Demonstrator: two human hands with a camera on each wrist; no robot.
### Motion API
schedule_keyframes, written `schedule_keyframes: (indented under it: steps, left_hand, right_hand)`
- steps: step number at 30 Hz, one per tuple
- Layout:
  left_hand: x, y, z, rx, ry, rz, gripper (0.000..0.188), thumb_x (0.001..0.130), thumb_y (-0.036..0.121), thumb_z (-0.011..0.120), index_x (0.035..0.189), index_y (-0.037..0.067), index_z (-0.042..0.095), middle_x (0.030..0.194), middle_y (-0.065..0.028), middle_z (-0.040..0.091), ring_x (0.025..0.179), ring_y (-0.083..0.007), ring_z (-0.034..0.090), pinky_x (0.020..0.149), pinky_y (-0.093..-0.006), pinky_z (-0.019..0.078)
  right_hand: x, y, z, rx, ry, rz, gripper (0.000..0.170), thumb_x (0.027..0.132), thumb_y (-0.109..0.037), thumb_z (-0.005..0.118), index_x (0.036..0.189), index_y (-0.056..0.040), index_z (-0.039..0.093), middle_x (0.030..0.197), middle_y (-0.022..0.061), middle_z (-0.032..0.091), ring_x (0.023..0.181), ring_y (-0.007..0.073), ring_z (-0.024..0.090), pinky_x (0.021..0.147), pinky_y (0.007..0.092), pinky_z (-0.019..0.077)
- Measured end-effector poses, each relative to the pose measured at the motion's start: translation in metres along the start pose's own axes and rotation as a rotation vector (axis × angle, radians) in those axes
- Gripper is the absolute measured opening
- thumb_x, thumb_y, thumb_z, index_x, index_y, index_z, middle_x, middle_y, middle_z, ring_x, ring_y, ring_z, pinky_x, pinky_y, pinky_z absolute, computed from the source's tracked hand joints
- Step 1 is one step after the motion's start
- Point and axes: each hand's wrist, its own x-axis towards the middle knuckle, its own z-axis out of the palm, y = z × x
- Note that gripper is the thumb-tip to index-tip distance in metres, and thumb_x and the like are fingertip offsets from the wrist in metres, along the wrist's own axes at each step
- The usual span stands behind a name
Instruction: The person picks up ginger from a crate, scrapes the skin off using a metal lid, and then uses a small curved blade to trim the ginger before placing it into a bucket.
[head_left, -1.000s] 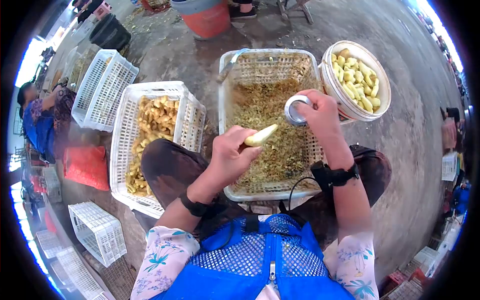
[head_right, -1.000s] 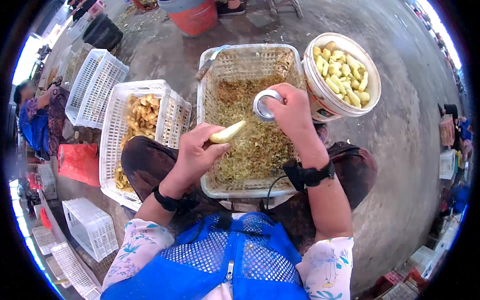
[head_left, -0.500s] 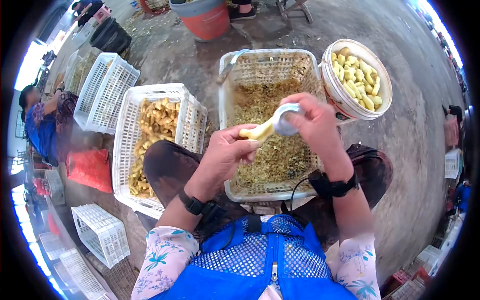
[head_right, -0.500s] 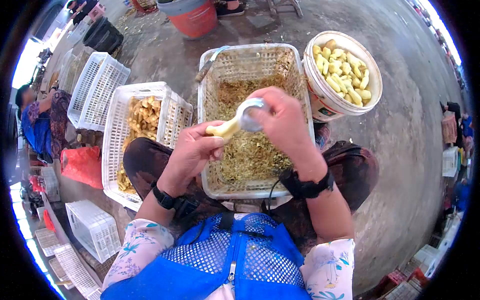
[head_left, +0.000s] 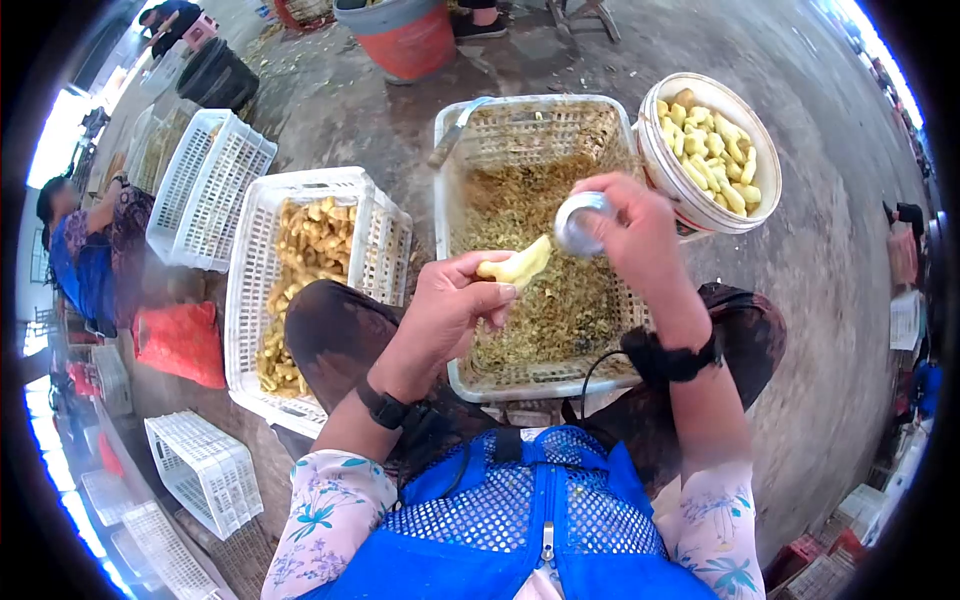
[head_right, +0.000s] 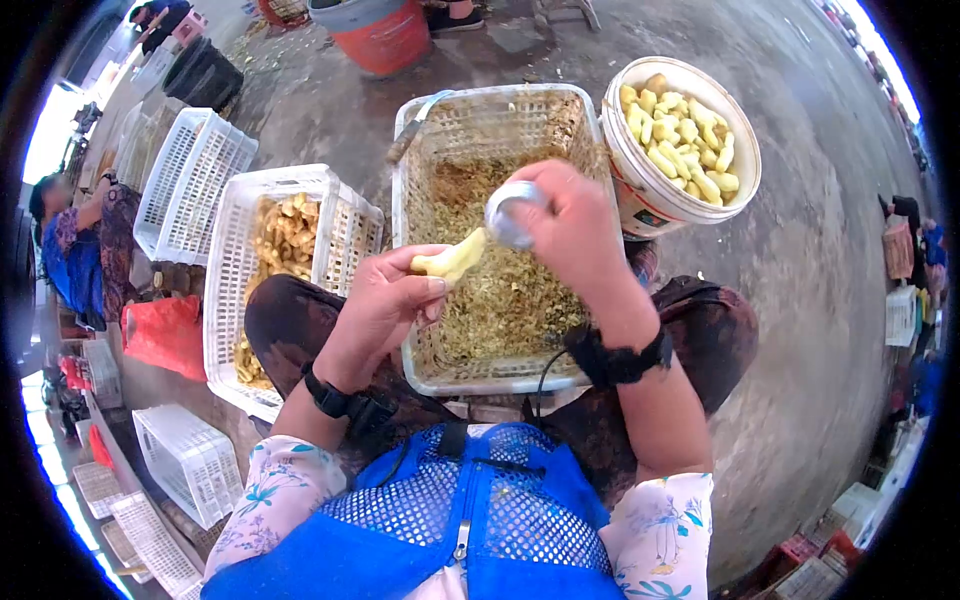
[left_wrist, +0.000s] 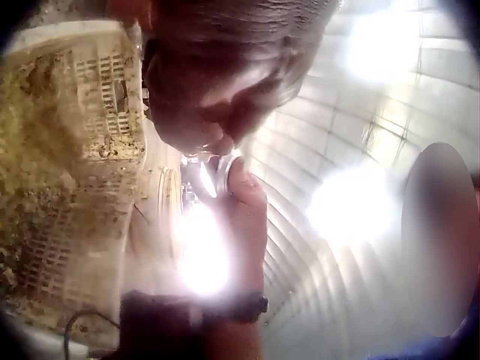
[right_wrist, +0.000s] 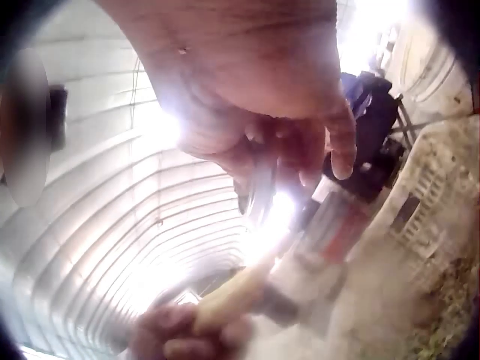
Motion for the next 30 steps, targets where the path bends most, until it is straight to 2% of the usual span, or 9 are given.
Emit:
schedule_keyframes:
  steps: [3,10,14,15,18,19,22,26,30]
  left_hand:
    - [0.001,-0.001,-0.001,-0.015,0.021,-0.011,0.04,0.09,0.0,0.069,0.129,-0.006,0.063,0.09,-0.0045,0.068,0.067,-0.0094,0.06,0.058,-0.0235,0.0472]
    - [0.006,-0.004,-0.002,-0.037,0.023,-0.049,0.04,0.089,-0.001,0.067,0.128,-0.007,0.062,0.092,-0.0059,0.068,0.065,-0.0087,0.056,0.058,-0.0226,0.0443]
    - [0.006,-0.01,-0.002,0.056,0.043,-0.002,0.043,0.088,0.0,0.068,0.129,-0.008,0.062,0.094,-0.0071,0.069,0.065,-0.0087,0.056,0.058,-0.0222,0.0439]
    - [0.003,-0.009,-0.003,0.059,0.031,-0.003,0.044,0.088,0.0,0.068,0.13,-0.008,0.061,0.094,-0.0078,0.069,0.065,-0.0091,0.056,0.058,-0.0222,0.044]
    - [-0.003,-0.003,-0.01,-0.001,0.002,-0.009,0.047,0.089,0.003,0.067,0.134,-0.008,0.057,0.094,-0.0101,0.07,0.065,-0.0106,0.057,0.06,-0.0227,0.0447]
    - [-0.001,-0.003,-0.013,-0.072,-0.005,-0.016,0.049,0.09,0.005,0.066,0.136,-0.008,0.056,0.094,-0.011,0.07,0.066,-0.0113,0.058,0.06,-0.023,0.0451]
    - [0.0,0.003,-0.011,-0.158,-0.056,0.0,0.051,0.095,0.017,0.061,0.139,-0.006,0.052,0.091,-0.0134,0.069,0.065,-0.0135,0.055,0.064,-0.0264,0.0443]
    - [0.009,0.001,-0.014,-0.366,-0.105,-0.005,0.048,0.099,0.024,0.057,0.137,-0.004,0.052,0.085,-0.0109,0.065,0.061,-0.0111,0.048,0.063,-0.028,0.0404]
    - [0.012,0.0,-0.013,-0.415,-0.101,-0.031,0.045,0.101,0.022,0.056,0.136,-0.006,0.053,0.084,-0.0091,0.062,0.058,-0.009,0.044,0.059,-0.0273,0.0389]
  right_hand:
    - [-0.017,-0.018,0.027,0.06,-0.18,-0.161,0.017,0.083,-0.004,0.071,0.1,-0.001,0.069,0.095,0.015,0.067,0.091,0.0312,0.065,0.082,0.0386,0.0516]
    - [-0.003,0.009,0.024,-0.173,-0.064,-0.083,0.019,0.081,-0.001,0.073,0.1,-0.0001,0.068,0.101,0.011,0.066,0.092,0.0258,0.065,0.082,0.0359,0.0512]
    - [-0.003,0.021,0.026,-0.174,0.038,-0.101,0.019,0.082,-0.002,0.072,0.101,-0.0004,0.068,0.094,0.0121,0.066,0.088,0.0279,0.066,0.079,0.0368,0.0518]
    - [0.004,0.039,0.022,-0.425,0.169,-0.216,0.015,0.081,-0.006,0.073,0.094,0.0,0.07,0.094,0.015,0.07,0.084,0.0323,0.067,0.077,0.0397,0.0535]
    - [0.014,0.032,-0.008,-0.133,0.086,0.159,0.019,0.083,-0.007,0.074,0.1,0.0014,0.071,0.094,0.0143,0.073,0.083,0.0249,0.069,0.077,0.0351,0.0534]
    - [0.014,0.029,-0.01,-0.026,0.022,0.222,0.021,0.086,-0.007,0.073,0.105,0.0018,0.072,0.093,0.01,0.074,0.084,0.0157,0.067,0.077,0.0309,0.0524]
    - [-0.001,0.012,0.007,0.169,-0.039,0.087,0.02,0.087,-0.004,0.072,0.107,0.0014,0.072,0.091,0.0045,0.073,0.084,0.0108,0.064,0.077,0.0287,0.0517]
    - [-0.01,-0.005,0.017,0.274,-0.182,0.045,0.018,0.089,0.002,0.069,0.107,0.0009,0.071,0.106,0.0003,0.07,0.093,0.0066,0.062,0.082,0.0235,0.05]
    - [-0.014,-0.007,0.033,0.182,-0.126,-0.096,0.022,0.082,0.005,0.074,0.103,0.0005,0.069,0.104,0.006,0.065,0.087,0.0126,0.062,0.076,0.0274,0.0498]
